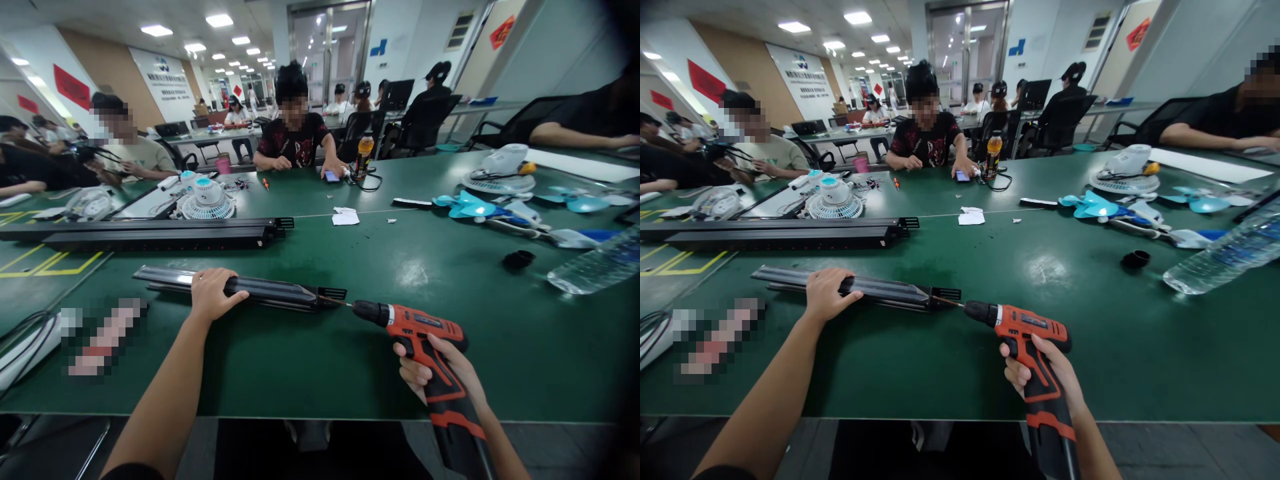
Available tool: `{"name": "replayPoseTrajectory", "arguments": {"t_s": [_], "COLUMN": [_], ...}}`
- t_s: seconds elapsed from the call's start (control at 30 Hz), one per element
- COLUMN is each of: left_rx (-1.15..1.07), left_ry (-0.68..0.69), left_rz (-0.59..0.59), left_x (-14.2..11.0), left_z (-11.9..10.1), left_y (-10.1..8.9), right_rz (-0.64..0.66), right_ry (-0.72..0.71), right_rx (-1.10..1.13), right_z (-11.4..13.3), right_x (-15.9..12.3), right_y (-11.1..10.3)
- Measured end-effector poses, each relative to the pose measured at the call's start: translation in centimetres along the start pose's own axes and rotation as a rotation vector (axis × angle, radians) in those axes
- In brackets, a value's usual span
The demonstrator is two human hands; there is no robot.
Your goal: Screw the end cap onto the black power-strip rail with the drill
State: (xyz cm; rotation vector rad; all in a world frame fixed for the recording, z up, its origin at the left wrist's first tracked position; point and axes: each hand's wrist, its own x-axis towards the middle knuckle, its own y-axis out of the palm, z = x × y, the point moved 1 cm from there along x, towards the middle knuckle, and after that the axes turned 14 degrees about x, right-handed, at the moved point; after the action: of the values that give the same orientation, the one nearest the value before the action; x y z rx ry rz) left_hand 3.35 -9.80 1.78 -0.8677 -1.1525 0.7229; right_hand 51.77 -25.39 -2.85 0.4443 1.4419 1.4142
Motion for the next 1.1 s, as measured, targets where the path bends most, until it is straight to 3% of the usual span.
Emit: {"name": "replayPoseTrajectory", "arguments": {"t_s": [0.3,0.8,1.1], "left_rx": [0.004,0.013,-0.001], "left_ry": [0.000,-0.001,-0.150], "left_rz": [0.018,0.048,-0.001], "left_x": [0.2,-0.3,-0.4], "left_z": [0.0,2.4,2.3], "left_y": [-0.4,-0.1,-0.3], "right_rz": [0.026,0.047,0.031], "right_ry": [0.003,0.047,0.068], "right_rx": [-0.070,-0.097,-0.100], "right_z": [0.0,-1.1,-2.0], "right_x": [0.1,0.6,1.5], "right_y": [0.1,1.3,2.8]}}
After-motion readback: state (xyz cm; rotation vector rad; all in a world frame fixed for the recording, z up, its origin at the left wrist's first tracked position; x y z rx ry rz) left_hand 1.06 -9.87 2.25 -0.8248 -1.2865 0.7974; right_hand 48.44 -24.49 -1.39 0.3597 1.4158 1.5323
